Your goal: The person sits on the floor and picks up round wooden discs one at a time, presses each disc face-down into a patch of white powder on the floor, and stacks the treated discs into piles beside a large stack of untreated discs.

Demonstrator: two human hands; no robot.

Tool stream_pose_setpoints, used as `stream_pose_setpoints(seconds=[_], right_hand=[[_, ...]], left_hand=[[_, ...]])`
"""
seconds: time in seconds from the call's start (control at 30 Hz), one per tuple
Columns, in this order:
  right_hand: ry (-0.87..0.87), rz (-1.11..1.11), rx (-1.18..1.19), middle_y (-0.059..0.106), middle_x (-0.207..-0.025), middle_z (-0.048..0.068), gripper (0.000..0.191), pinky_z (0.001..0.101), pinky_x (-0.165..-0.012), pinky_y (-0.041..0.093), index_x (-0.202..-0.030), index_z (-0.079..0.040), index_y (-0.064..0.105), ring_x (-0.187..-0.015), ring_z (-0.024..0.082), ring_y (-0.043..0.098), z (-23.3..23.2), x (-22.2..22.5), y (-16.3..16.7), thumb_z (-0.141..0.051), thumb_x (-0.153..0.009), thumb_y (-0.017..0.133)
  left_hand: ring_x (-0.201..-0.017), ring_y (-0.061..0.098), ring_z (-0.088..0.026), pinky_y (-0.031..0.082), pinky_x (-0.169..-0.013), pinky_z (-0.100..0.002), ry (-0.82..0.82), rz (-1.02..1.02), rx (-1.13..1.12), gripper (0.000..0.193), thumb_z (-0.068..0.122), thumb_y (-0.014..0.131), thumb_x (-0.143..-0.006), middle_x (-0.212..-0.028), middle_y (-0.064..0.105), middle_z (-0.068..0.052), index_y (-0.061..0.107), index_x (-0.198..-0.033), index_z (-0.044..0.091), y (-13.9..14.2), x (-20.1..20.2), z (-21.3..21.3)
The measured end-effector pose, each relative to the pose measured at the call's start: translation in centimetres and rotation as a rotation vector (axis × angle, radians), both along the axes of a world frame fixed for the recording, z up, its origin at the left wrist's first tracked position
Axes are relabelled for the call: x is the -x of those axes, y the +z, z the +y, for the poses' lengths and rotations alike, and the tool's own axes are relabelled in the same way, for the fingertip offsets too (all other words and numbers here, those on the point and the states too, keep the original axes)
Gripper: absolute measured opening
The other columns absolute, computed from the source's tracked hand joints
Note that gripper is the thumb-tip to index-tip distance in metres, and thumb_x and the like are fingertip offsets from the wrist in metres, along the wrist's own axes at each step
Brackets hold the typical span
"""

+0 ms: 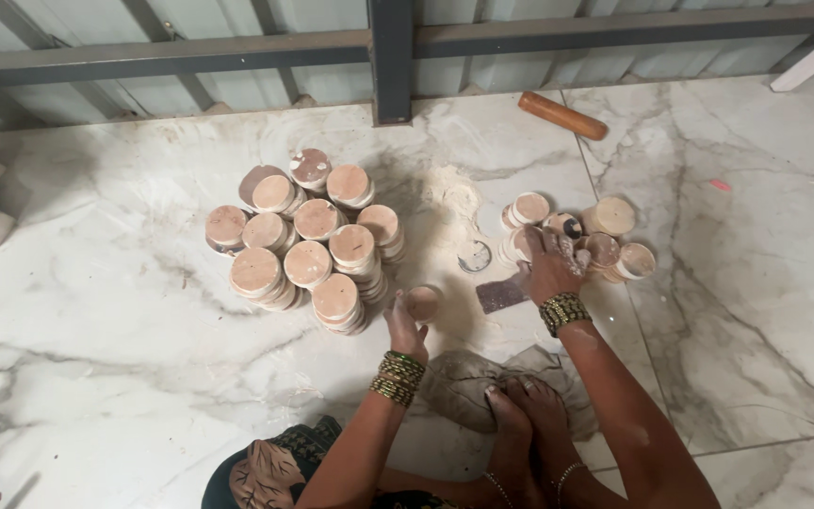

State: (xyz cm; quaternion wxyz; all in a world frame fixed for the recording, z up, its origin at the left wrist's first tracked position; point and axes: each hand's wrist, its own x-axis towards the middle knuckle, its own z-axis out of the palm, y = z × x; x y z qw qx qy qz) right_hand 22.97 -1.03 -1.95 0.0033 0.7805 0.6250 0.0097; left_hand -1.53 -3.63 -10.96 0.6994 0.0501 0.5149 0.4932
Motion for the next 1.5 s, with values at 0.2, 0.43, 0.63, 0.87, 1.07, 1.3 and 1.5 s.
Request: stream_pose_setpoints(seconds=[0.2,0.43,0.63,0.87,1.07,1.3,1.5], right_hand=[[0.04,0.428,0.042,0.052,-0.147,0.017,0.077,0.0567,-0.122,0.04,-0.173,-0.033,0.032,-0.129,0.034,0.053,0.3,2.4,-2.2,-0.041,-0.102,0.06],[0.62,0.149,0.147,0.038,-0.159,0.004,0.083,0.06,-0.109,0.039,-0.15,-0.032,0.043,-0.143,0.028,0.04,-1.4,13.7,-4.5,-0.008,-0.075,0.069],[0.497,0.399,0.228,0.045,-0.148,0.009,0.072,0.0555,-0.104,0.048,-0.152,-0.033,0.042,-0.131,0.035,0.053,-1.7,14.0,-4.8,-0.007,-0.089,0.062],[0.413,0.155,0.436,0.04,-0.151,0.015,0.07,0.0589,-0.111,0.039,-0.147,-0.031,0.043,-0.136,0.038,0.049,-0.9,11.9,-4.2,-0.008,-0.085,0.065],[0.289,0.455,-0.044,0.054,-0.137,0.018,0.073,0.0577,-0.105,0.04,-0.136,-0.018,0.043,-0.125,0.042,0.053,-2.3,11.9,-3.9,-0.025,-0.076,0.082],[0.173,0.638,-0.097,0.062,-0.125,0.021,0.072,0.0495,-0.095,0.049,-0.135,-0.011,0.044,-0.115,0.039,0.062,-2.8,10.7,-5.4,-0.025,-0.077,0.085],[0.098,1.61,0.317,0.067,-0.119,0.017,0.072,0.0466,-0.084,0.052,-0.135,-0.008,0.045,-0.091,0.034,0.065,-2.4,9.5,-4.8,-0.029,-0.076,0.083]], left_hand=[[-0.133,0.047,-0.03,0.044,-0.105,-0.054,0.07,0.185,0.085,0.084,0.059,0.057,-0.094,-0.151,0.037,-0.014,0.026,-0.153,0.009,0.2,0.0,0.2],[-0.118,0.057,-0.037,0.048,-0.091,-0.055,0.051,0.02,0.062,0.079,0.061,0.048,-0.094,-0.147,0.048,-0.02,0.028,-0.151,0.011,-0.1,0.7,0.4],[-0.128,0.051,-0.024,0.033,-0.104,-0.056,-0.009,0.052,0.02,0.074,0.064,0.045,-0.09,-0.151,0.046,-0.002,0.028,-0.152,0.028,-0.4,1.7,0.0],[-0.128,0.053,-0.03,0.036,-0.102,-0.051,-0.033,0.025,0.095,0.074,0.066,0.048,-0.092,-0.144,0.059,-0.009,0.029,-0.148,0.021,-0.1,0.8,0.8],[-0.112,0.055,-0.024,0.04,-0.091,-0.047,0.014,0.009,0.086,0.059,0.06,0.05,-0.093,-0.127,0.061,-0.006,0.039,-0.138,0.024,-0.4,1.2,0.7],[-0.088,0.054,-0.019,0.045,-0.076,-0.042,-0.031,0.032,0.043,0.049,0.049,0.061,-0.093,-0.107,0.062,-0.004,0.048,-0.131,0.021,-0.7,0.6,0.5],[-0.072,0.063,-0.013,0.053,-0.058,-0.028,-0.321,-0.117,-0.129,0.038,0.043,0.06,-0.095,-0.096,0.068,-0.002,0.062,-0.122,0.016,1.4,1.2,0.5]])
